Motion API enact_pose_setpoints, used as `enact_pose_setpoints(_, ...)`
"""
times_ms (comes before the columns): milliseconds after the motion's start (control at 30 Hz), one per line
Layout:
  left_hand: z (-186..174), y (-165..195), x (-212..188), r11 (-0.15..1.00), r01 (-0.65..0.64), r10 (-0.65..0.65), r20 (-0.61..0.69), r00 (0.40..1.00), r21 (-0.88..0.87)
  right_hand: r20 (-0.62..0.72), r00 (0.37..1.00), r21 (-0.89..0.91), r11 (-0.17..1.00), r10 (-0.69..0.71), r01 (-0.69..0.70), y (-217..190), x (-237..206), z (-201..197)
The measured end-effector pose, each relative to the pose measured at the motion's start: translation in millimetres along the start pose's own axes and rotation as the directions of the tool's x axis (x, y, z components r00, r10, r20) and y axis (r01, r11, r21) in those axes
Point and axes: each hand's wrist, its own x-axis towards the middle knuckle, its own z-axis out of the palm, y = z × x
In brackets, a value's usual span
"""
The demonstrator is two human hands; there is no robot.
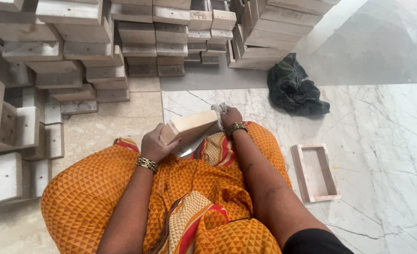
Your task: The person sits on the floor and wipes wooden boxes and box parts one at a time with a cloth, turning them to clean different sides, and places the wiped boxes onto stacks beside them.
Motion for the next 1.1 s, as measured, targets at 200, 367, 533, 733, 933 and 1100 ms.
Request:
enact_pose_setpoints(200, 2, -7, 5, 0.947, 0.240, -0.272, -0.134, 0.953, -0.214, -0.217, 0.967, -0.176, 0.980, -0.134, 0.096, -4, -1, 17)
enact_pose_setpoints(367, -21, 3, 17, 0.954, 0.206, -0.245, -0.166, 0.955, -0.219, -0.402, 0.876, -0.002, 0.957, -0.266, 0.290, 1, 5, 19)
enact_pose_setpoints(533, -43, 37, 30, 0.989, 0.146, -0.146, -0.006, 0.989, 0.002, -0.441, 0.888, 0.638, 0.651, -0.129, 0.411, -6, -17, 24)
enact_pose_setpoints(733, -53, 75, 24, 0.945, -0.061, -0.005, 0.199, 0.980, 0.323, -0.537, 0.472, 0.153, 0.469, -0.699, 0.870, -50, -68, -9)
enact_pose_setpoints(933, -65, 88, 36, 0.862, -0.124, -0.046, 0.319, 0.947, 0.492, -0.280, 0.483, -0.168, 0.538, -0.830, 0.826, -98, -109, -2)
enact_pose_setpoints(1100, -89, 77, 22, 0.860, -0.156, 0.141, 0.066, 0.988, 0.486, -0.246, 0.555, -0.240, 0.605, -0.794, 0.759, -102, -95, 0)
